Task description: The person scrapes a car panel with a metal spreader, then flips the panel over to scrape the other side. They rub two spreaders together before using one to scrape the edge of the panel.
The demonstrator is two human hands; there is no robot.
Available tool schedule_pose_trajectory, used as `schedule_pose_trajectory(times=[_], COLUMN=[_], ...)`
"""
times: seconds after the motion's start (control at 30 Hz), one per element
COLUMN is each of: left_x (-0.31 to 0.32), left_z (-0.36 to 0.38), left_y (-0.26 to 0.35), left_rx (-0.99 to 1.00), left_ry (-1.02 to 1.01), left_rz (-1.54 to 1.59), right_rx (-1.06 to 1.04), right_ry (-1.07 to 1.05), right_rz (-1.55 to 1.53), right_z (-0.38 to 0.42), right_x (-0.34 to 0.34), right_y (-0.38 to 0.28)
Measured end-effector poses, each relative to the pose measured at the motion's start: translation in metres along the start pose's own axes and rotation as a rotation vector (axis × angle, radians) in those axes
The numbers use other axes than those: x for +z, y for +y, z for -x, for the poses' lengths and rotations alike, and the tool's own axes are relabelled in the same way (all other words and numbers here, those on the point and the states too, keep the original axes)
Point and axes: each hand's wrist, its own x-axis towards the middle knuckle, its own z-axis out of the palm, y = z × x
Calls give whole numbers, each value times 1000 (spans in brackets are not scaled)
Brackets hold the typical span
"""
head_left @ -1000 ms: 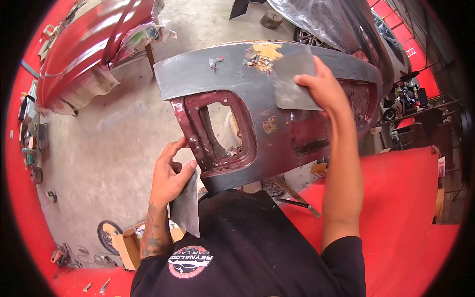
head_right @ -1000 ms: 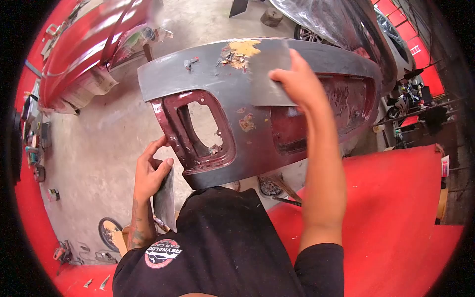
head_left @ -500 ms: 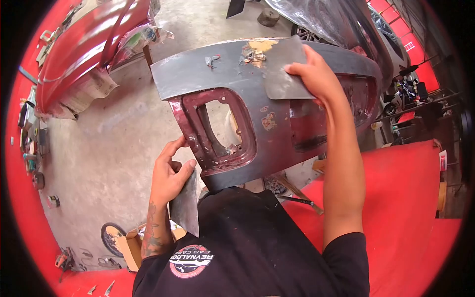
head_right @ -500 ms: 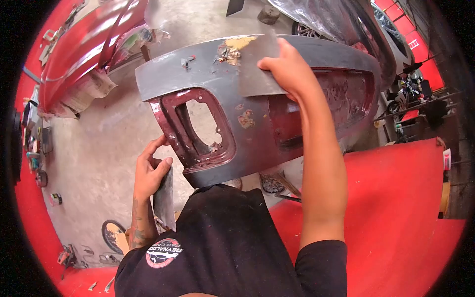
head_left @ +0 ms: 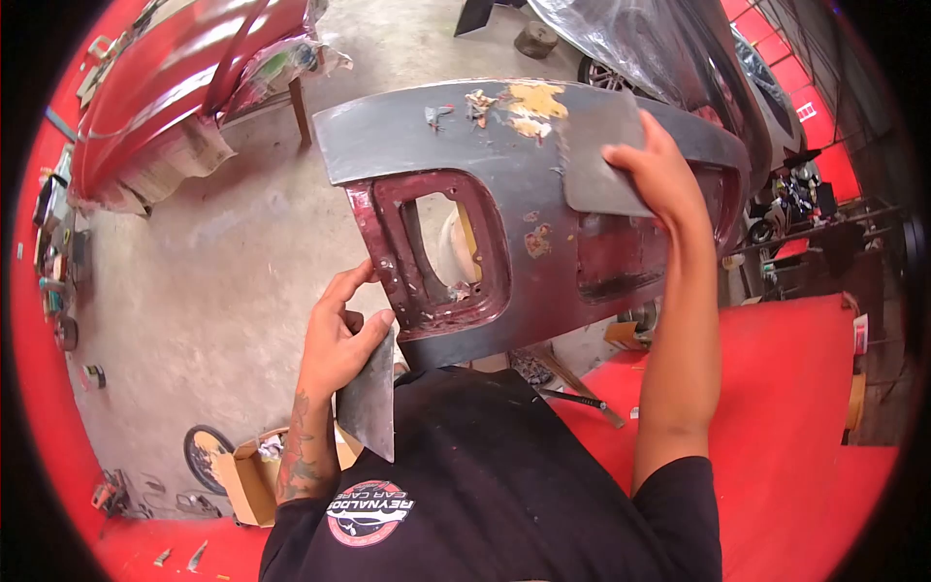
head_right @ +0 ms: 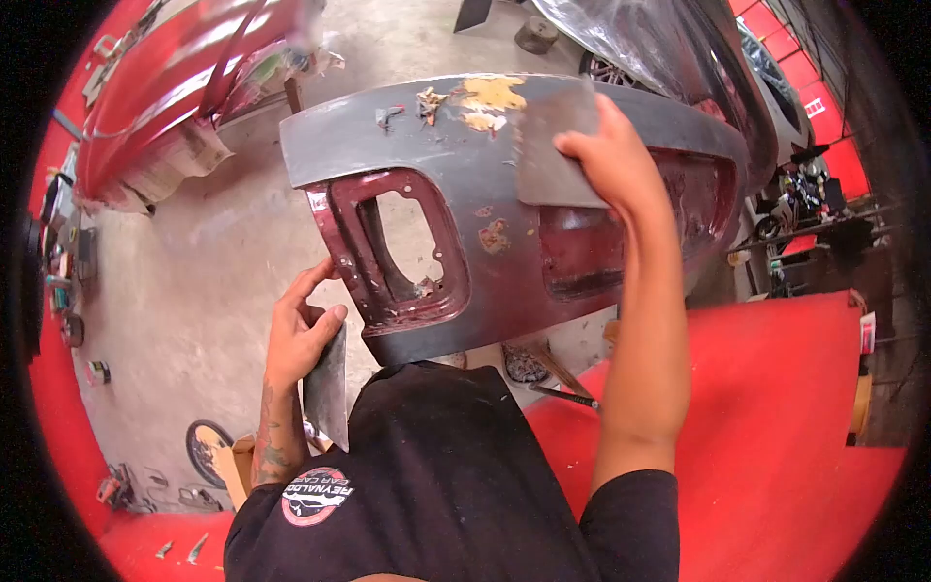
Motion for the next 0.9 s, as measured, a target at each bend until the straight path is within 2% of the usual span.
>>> schedule_pose_trajectory(times=[0.07,0.2,0.33,0.43,0.47,0.5,0.63,0.7,0.77,0.83,0.9], left_x=[-1,0,-2,-1,0,2,0,1,1,0,-2], left_z=[0,-3,-4,-2,-3,-3,-1,-2,-1,-2,-3], left_y=[12,10,2,-3,-3,-2,-1,-1,0,-1,-1], left_rx=[-49,-62,-25,-1,4,5,5,5,6,8,7], left_ry=[-43,-57,-50,-29,-26,-31,-29,-11,-21,-29,-48], left_rz=[-60,-41,-49,-45,-34,-37,-15,-6,-6,-19,-35], right_rx=[115,-32,94,74,-3,-1,30,75,118,-10,66], right_ry=[12,63,96,85,119,124,48,58,54,90,43], right_rz=[-116,40,-134,-130,73,70,24,-170,-217,29,57], right_z=[7,0,16,6,-2,-7,1,4,3,-12,-12], right_x=[-5,7,-18,-13,7,13,3,-12,-1,21,21], right_y=[8,17,22,32,30,25,8,13,12,18,11])
